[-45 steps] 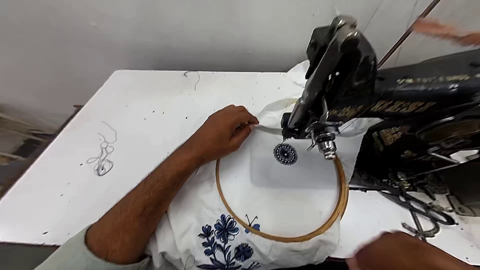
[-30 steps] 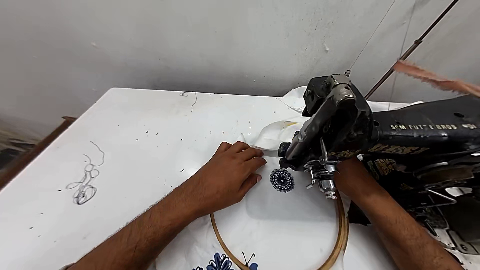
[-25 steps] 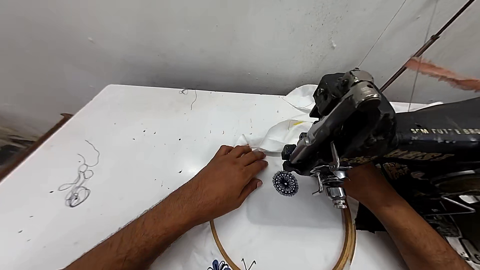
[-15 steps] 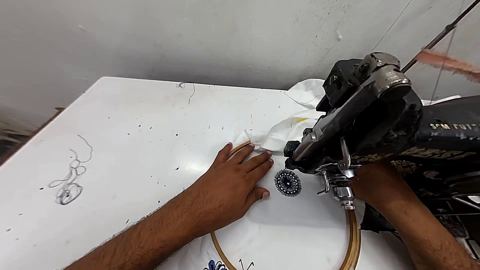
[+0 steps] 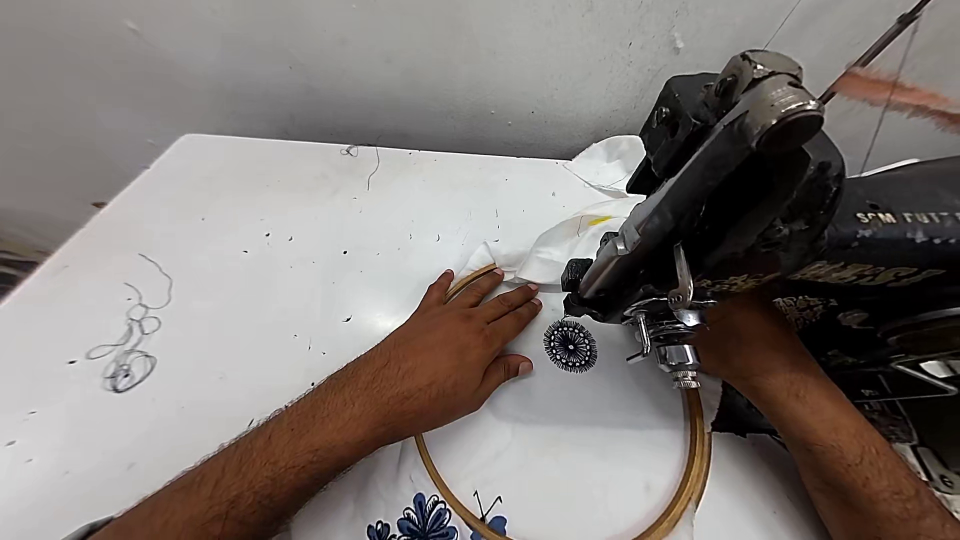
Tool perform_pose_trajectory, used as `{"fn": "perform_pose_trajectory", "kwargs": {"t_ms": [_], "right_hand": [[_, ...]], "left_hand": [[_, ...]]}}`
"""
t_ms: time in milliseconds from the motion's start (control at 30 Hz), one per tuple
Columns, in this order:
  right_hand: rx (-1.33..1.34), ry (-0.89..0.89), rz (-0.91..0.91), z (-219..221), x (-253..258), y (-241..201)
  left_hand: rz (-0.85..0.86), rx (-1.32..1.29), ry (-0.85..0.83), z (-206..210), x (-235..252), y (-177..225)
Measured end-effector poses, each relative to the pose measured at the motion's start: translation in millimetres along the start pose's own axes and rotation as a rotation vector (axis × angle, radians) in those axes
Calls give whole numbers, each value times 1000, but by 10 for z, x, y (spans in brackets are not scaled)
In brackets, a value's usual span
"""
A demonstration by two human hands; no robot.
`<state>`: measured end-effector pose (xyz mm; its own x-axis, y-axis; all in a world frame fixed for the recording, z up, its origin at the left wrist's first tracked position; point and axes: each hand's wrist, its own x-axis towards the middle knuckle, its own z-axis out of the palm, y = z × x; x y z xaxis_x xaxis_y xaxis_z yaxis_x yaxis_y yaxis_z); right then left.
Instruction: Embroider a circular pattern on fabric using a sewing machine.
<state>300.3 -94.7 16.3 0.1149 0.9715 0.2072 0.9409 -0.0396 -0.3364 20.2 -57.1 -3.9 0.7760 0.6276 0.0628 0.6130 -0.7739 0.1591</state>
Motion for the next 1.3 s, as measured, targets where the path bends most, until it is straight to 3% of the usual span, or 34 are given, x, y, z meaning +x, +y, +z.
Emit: {"fn": "perform_pose_trajectory", "kwargs": {"t_ms": [133,900,1067,1300], "right_hand": [[2,29,-42,15,6,24],[-35,-92,127,-97,-7,-120],[-25,-6,32,-26,-13,-30],[-46,-42,27,-35,13,2]], "left_hand": [[4,-10,-1,-4,2,-8],[20,34,28,54,27,20],[25,30,24,44,24,19],[16,25,17,35,26,24]]}}
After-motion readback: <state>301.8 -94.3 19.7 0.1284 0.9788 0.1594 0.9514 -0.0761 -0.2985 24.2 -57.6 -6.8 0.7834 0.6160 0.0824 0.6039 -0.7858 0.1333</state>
